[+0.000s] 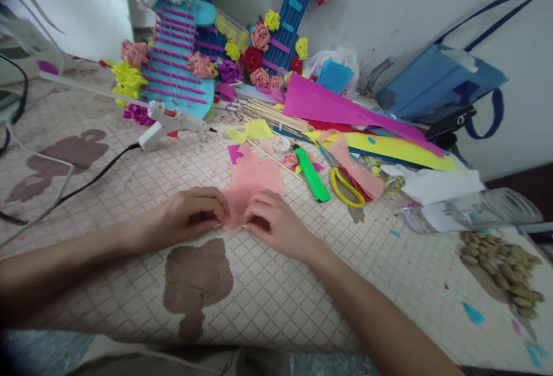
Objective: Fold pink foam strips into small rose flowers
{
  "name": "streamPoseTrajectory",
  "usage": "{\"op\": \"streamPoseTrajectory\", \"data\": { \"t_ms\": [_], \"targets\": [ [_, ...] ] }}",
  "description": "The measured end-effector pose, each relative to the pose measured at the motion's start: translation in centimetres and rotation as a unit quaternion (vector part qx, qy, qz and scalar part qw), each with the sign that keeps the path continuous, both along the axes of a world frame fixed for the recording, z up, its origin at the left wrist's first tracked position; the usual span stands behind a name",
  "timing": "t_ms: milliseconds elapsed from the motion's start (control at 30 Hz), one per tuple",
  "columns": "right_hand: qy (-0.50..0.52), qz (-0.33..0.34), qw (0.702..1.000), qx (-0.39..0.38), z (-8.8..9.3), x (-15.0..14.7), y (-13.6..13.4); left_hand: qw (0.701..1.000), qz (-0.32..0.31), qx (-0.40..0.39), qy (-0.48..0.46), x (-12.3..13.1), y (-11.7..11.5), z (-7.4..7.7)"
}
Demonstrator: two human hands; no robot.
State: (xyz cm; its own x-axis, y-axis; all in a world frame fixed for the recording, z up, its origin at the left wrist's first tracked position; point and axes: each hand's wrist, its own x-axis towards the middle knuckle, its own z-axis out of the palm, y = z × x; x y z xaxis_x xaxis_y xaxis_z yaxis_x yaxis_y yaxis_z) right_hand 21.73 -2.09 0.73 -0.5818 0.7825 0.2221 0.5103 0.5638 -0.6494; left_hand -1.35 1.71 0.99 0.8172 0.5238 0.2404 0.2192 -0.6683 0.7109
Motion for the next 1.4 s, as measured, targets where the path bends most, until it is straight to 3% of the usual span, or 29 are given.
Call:
{"op": "streamPoseTrajectory", "data": {
  "t_ms": [433, 800, 1067, 1200, 1400],
  "targets": [
    [0.004, -0.052, 0.998, -0.035, 0.0, -0.9, -0.3, 0.997, 0.061, 0.03, 0.024, 0.9, -0.8, -0.4],
    [0.016, -0.029, 0.997, -0.074, 0.1, -0.3, 0.1, 0.997, 0.071, 0.03, 0.025, 1.2, -0.7, -0.4],
    [-0.004, -0.027, 0.998, -0.063, 0.4, -0.5, 0.0, 0.999, 0.025, 0.0, 0.024, 0.8, -0.4, 0.1],
    [-0.003, 0.007, 0.998, -0.069, 0.4, 0.0, 0.0, 0.999, -0.016, -0.026, 0.025, 0.3, -0.2, 0.3],
    [0.005, 0.03, 0.996, -0.088, 0.7, 0.5, 0.3, 0.999, -0.028, -0.036, 0.012, 0.1, 0.2, 0.1]
  ]
}}
